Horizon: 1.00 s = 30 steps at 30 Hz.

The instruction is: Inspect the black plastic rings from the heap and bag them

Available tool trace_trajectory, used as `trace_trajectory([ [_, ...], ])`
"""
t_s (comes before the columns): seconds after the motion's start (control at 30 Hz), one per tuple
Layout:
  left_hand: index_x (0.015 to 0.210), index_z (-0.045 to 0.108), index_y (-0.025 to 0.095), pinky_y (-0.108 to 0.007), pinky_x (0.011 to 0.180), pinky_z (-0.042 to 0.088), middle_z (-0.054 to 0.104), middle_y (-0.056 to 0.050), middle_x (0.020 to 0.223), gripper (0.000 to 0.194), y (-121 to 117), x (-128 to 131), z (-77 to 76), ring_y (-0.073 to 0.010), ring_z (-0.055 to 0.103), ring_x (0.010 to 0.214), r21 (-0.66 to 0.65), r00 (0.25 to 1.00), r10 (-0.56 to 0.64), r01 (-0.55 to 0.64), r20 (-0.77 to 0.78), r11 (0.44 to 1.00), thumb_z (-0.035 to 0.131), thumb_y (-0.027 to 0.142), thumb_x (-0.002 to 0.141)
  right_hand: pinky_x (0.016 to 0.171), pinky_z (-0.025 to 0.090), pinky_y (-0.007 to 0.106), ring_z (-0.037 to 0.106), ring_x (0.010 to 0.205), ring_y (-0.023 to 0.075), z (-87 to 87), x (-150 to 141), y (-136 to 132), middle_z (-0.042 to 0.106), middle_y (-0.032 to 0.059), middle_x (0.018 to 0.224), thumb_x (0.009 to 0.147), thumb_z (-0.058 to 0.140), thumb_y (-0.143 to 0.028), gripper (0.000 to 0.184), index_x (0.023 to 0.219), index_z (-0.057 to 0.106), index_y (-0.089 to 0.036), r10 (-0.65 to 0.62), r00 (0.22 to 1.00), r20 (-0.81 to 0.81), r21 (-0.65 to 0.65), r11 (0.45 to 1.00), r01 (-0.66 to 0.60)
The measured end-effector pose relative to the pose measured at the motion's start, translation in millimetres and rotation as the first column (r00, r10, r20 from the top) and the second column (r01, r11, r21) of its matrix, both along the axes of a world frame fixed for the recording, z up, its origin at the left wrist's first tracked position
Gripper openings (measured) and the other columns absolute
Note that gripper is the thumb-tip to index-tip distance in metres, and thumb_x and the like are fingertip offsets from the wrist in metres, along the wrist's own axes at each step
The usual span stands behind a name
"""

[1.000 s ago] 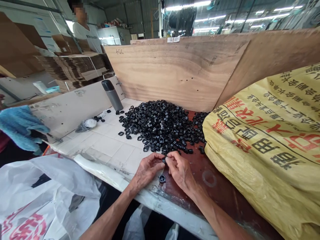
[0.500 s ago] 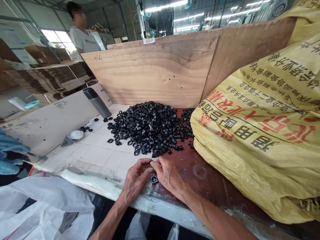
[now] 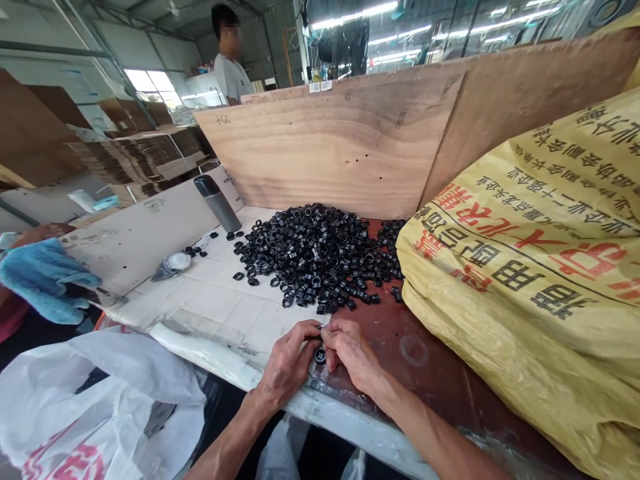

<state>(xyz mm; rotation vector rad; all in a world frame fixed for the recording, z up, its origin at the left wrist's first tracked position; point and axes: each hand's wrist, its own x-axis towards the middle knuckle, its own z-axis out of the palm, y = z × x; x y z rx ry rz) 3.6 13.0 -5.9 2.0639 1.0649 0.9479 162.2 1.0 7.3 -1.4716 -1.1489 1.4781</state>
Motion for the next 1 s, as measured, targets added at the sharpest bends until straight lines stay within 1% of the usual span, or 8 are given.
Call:
trace_trajectory([
  [0.1, 0.107, 0.060, 0.023, -0.031, 0.089, 0.053, 0.069, -0.004, 0.108, 0.021, 0, 0, 7.3, -0.0169, 0.067, 0.100, -0.004, 0.998, -0.011, 0.011, -0.059, 1.000, 0.049, 0.016, 0.092, 0.045, 0.037, 0.024, 0.050, 0.041, 0.0132, 1.8, 8, 0, 0.052, -0.0012, 0.048, 0.090, 0.048, -0.032, 0.032, 0.060, 0.051, -0.020, 0.057, 0.996, 0.064, -0.023, 0.998, -0.056],
  [0.17, 0.103, 0.063, 0.022, -0.028, 0.077, 0.053, 0.070, -0.002, 0.094, 0.021, 1, 0, 16.1, -0.0159, 0.067, 0.084, -0.090, 0.991, -0.018, 0.006, -0.130, 0.996, 0.054, 0.015, 0.086, 0.052, 0.039, 0.026, 0.057, 0.052, 0.0161, 2.2, 17, 3, 0.058, 0.0021, 0.057, 0.087, 0.055, -0.030, 0.026, 0.064, 0.056, -0.020, -0.034, 0.952, 0.305, 0.135, 0.991, -0.008],
  [0.23, 0.085, 0.067, 0.021, -0.026, 0.066, 0.049, 0.068, 0.000, 0.080, 0.008, 4, 3, 23.4, -0.0148, 0.063, 0.071, -0.158, 0.974, -0.046, 0.011, -0.222, 0.987, 0.059, 0.018, 0.084, 0.062, 0.042, 0.027, 0.062, 0.069, 0.0189, 0.9, 28, 8, 0.064, 0.0059, 0.078, 0.084, 0.059, -0.020, 0.006, 0.078, 0.062, -0.019, -0.246, 0.786, 0.567, 0.371, 0.928, 0.024],
  [0.33, 0.066, 0.061, 0.019, -0.026, 0.061, 0.045, 0.060, 0.000, 0.068, 0.025, 15, 11, 23.1, -0.0143, 0.058, 0.062, -0.069, 0.952, 0.125, -0.150, -0.281, 0.986, 0.058, 0.030, 0.089, 0.065, 0.044, 0.027, 0.062, 0.080, 0.0186, -4.9, 40, 17, 0.060, 0.0098, 0.106, 0.080, 0.059, -0.007, 0.027, 0.104, 0.062, -0.019, -0.408, 0.560, 0.721, 0.530, 0.845, -0.065],
  [0.4, 0.079, 0.064, 0.019, -0.027, 0.061, 0.045, 0.062, -0.001, 0.078, 0.016, 25, 19, 15.6, -0.0139, 0.057, 0.061, 0.057, 0.928, 0.278, -0.272, -0.250, 0.961, 0.058, 0.031, 0.089, 0.062, 0.044, 0.025, 0.061, 0.077, 0.0165, -9.9, 45, 22, 0.057, 0.0091, 0.108, 0.079, 0.058, -0.005, 0.032, 0.107, 0.061, -0.019, -0.381, 0.505, 0.774, 0.520, 0.838, -0.165],
  [0.5, 0.106, 0.065, 0.022, -0.029, 0.068, 0.049, 0.066, -0.004, 0.102, 0.020, 39, 28, 2.0, -0.0162, 0.064, 0.072, 0.159, 0.935, 0.259, -0.225, -0.244, 0.961, 0.060, 0.022, 0.086, 0.059, 0.044, 0.026, 0.060, 0.071, 0.0155, -14.8, 47, 26, 0.058, 0.0080, 0.102, 0.080, 0.056, -0.004, 0.024, 0.099, 0.060, -0.018, -0.332, 0.470, 0.818, 0.476, 0.850, -0.228],
  [0.83, 0.104, 0.071, 0.022, -0.028, 0.068, 0.049, 0.069, -0.003, 0.083, 0.020, 37, 25, -0.6, -0.0169, 0.063, 0.070, 0.091, 0.959, 0.224, -0.211, -0.171, 0.973, 0.063, 0.031, 0.089, 0.068, 0.052, 0.029, 0.062, 0.070, 0.0163, -5.5, 46, 25, 0.064, 0.0069, 0.094, 0.081, 0.060, -0.017, 0.013, 0.092, 0.064, -0.018, -0.257, 0.832, 0.492, 0.551, 0.832, -0.068],
  [1.0, 0.120, 0.064, 0.021, -0.028, 0.070, 0.050, 0.066, -0.006, 0.108, 0.039, 36, 20, -1.9, -0.0161, 0.061, 0.075, 0.059, 0.976, 0.135, -0.126, -0.172, 0.990, 0.065, 0.017, 0.081, 0.068, 0.051, 0.029, 0.063, 0.071, 0.0178, -8.1, 43, 27, 0.068, 0.0045, 0.085, 0.077, 0.064, -0.019, 0.013, 0.089, 0.063, -0.019, -0.225, 0.849, 0.478, 0.516, 0.854, -0.063],
])
